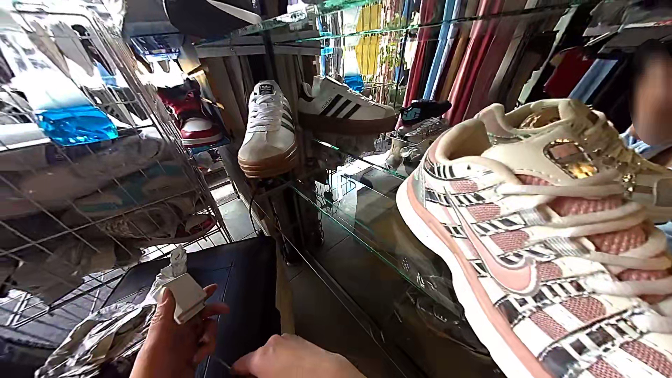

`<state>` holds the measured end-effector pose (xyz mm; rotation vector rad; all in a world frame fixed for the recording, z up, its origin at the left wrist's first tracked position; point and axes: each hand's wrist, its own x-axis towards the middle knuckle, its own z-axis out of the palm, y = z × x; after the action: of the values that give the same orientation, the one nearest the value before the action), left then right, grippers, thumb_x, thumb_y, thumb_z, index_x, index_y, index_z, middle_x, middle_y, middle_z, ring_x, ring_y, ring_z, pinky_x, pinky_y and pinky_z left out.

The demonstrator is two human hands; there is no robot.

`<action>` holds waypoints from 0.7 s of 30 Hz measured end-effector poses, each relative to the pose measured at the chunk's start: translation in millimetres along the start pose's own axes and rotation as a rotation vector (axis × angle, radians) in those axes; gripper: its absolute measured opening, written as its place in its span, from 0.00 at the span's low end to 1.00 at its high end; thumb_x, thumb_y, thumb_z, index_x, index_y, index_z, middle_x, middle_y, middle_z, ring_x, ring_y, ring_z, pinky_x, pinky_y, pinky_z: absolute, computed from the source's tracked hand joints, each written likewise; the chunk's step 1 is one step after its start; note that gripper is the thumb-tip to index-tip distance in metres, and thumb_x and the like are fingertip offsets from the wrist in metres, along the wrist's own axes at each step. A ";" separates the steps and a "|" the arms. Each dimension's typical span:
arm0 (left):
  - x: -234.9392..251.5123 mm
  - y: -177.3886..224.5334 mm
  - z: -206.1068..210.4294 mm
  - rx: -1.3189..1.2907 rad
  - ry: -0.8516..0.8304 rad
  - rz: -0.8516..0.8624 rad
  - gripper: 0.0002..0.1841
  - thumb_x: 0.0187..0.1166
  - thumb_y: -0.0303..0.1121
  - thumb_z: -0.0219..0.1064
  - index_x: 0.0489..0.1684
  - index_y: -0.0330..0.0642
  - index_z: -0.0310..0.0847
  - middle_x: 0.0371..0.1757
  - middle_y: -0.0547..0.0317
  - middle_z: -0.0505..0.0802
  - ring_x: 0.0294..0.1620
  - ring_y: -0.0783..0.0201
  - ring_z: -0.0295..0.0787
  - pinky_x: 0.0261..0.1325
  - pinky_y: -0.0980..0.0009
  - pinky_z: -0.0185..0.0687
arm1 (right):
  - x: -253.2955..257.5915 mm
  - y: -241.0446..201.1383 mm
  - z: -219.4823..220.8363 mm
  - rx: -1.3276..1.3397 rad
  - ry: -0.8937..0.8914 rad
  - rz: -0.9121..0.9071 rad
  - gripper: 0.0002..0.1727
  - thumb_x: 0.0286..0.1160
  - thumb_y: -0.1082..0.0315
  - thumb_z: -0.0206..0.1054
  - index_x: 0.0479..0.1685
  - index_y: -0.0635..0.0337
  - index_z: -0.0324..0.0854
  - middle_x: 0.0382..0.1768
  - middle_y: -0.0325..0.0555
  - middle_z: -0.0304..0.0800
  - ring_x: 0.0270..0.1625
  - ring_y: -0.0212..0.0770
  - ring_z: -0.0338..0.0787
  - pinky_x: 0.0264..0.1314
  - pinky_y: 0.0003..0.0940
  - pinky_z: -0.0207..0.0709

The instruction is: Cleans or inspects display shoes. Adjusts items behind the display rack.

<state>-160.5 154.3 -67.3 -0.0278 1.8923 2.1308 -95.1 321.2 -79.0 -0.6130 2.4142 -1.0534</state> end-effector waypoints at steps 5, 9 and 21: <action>0.6 -4.3 2.0 -0.035 0.018 0.024 0.37 0.92 0.54 0.16 0.71 0.43 0.69 0.32 0.62 0.93 0.15 0.77 0.77 0.15 0.83 0.66 | 0.5 2.3 -0.3 0.006 -0.007 0.029 0.20 0.91 0.71 0.51 0.74 0.66 0.79 0.41 0.61 0.93 0.41 0.57 0.92 0.51 0.55 0.82; 1.1 -5.6 2.2 -0.072 0.031 0.048 0.32 0.95 0.52 0.24 0.64 0.42 0.73 0.31 0.63 0.92 0.13 0.79 0.73 0.13 0.85 0.62 | -0.4 3.5 -0.5 0.088 -0.027 0.014 0.21 0.92 0.69 0.51 0.75 0.63 0.80 0.42 0.59 0.93 0.40 0.53 0.92 0.50 0.52 0.83; -14.5 -23.8 23.7 0.309 -0.272 -0.004 0.27 0.94 0.52 0.42 0.55 0.37 0.79 0.29 0.61 0.91 0.17 0.74 0.76 0.22 0.75 0.70 | 95.8 56.1 -129.1 0.309 0.918 0.218 0.11 0.84 0.74 0.63 0.58 0.68 0.87 0.49 0.57 0.92 0.44 0.46 0.92 0.51 0.42 0.85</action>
<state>-137.1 176.7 -84.2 0.3063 2.0228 1.7146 -255.4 376.1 -62.1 0.3280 2.8233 -1.8348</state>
